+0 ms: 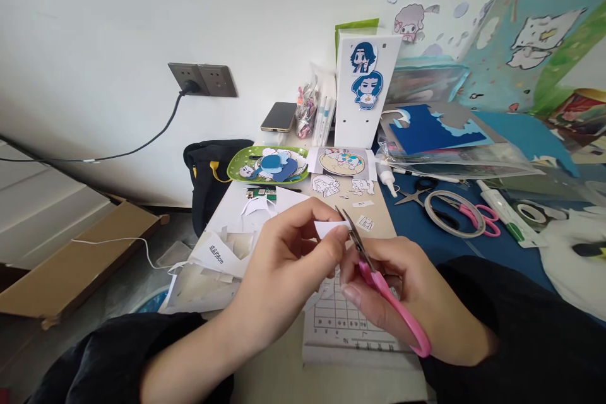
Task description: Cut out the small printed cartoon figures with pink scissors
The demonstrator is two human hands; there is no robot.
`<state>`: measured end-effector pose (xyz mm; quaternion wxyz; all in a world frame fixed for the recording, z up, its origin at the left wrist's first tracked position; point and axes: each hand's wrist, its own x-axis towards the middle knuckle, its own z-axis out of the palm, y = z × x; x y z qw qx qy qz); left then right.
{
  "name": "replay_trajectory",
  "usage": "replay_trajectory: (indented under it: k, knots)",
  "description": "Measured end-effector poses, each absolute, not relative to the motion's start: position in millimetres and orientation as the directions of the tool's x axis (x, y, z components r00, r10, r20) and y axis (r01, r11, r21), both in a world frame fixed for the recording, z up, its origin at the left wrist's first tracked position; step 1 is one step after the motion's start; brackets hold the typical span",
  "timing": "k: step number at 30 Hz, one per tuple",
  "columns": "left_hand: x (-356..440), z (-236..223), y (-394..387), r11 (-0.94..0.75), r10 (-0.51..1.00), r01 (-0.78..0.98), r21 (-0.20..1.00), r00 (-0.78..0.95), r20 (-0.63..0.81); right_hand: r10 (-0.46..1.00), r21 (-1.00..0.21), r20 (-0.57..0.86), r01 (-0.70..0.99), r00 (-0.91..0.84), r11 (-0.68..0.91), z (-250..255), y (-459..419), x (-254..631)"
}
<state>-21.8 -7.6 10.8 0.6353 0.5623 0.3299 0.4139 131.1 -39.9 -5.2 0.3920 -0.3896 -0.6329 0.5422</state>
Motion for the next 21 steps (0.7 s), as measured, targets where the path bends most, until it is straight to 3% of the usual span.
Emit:
replay_trajectory:
  k: [21]
  knots:
    - [-34,10,17,0.045,0.833,0.125,0.991,0.542,-0.106,0.894,-0.985,-0.091,0.17,-0.439,-0.016,-7,-33,139]
